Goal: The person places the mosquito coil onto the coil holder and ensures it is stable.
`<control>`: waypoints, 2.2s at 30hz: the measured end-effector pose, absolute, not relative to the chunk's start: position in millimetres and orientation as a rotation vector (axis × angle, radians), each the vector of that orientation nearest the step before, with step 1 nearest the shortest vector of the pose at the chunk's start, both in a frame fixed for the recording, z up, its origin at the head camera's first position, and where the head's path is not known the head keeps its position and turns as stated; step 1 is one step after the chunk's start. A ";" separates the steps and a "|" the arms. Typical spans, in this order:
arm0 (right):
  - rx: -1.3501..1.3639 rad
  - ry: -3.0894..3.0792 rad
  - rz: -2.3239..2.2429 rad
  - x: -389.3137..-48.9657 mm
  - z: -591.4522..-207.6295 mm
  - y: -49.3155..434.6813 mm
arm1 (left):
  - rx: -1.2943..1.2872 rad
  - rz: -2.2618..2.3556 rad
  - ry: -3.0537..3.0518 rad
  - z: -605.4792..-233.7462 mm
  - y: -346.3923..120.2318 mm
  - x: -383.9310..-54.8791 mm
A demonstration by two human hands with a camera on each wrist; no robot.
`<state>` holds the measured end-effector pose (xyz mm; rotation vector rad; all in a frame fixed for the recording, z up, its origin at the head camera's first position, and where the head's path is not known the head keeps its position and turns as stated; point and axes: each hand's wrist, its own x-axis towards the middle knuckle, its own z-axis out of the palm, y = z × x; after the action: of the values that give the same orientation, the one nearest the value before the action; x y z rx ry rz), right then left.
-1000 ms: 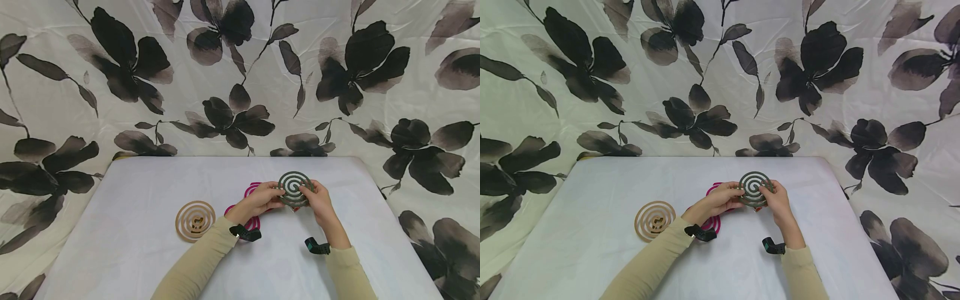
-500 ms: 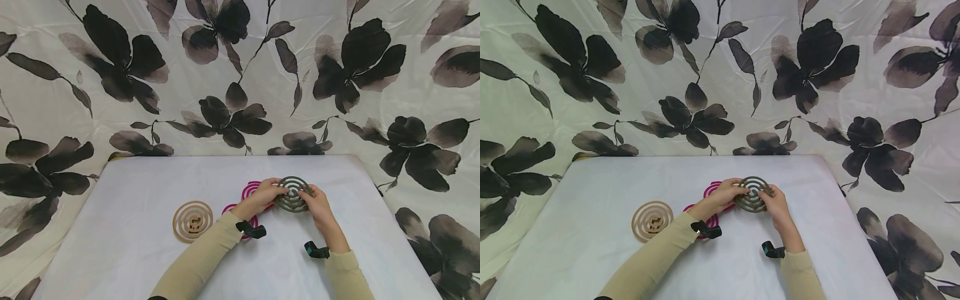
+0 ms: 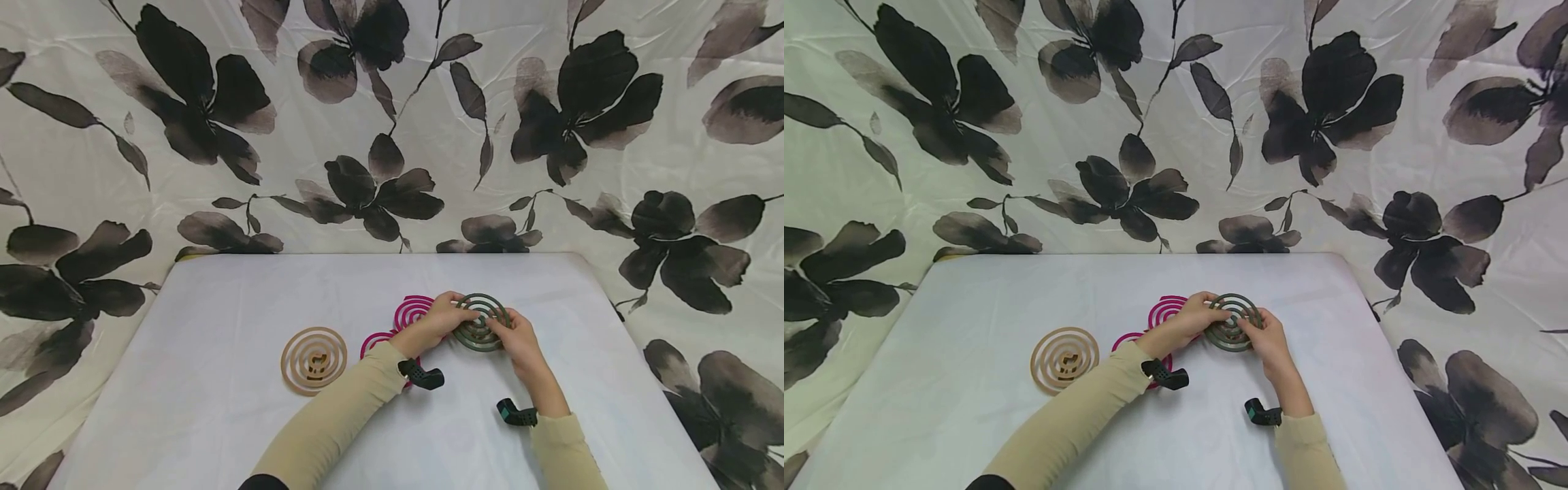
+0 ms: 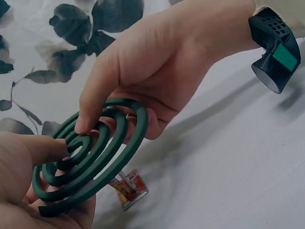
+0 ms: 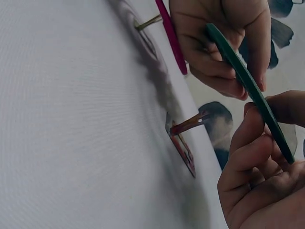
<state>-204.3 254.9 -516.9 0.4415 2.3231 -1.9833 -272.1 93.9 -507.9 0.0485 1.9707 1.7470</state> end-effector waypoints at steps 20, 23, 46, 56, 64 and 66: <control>0.480 2.299 -1.951 -200.0 -528.7 251.5 | 0.381 1.369 2.279 -497.0 93.8 -279.7; 0.490 2.292 -1.954 -199.1 -530.4 256.1 | 0.360 1.341 2.272 -497.4 96.2 -277.6; 0.529 2.237 -2.006 -186.1 -532.4 277.2 | 0.123 1.630 2.018 -514.8 111.1 -247.5; 0.533 2.242 -1.966 -171.7 -532.7 277.7 | 0.069 1.732 1.928 -522.2 112.1 -232.1; 0.503 2.238 -1.979 -163.0 -528.6 274.6 | 0.105 1.779 1.858 -527.4 106.1 -223.9; 0.478 2.237 -1.981 -162.5 -527.8 273.1 | 0.131 1.774 1.868 -528.7 102.8 -222.5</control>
<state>-162.5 273.1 -527.8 0.4775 2.2372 -1.9805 -222.5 102.8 -528.7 0.1305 1.8676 1.7741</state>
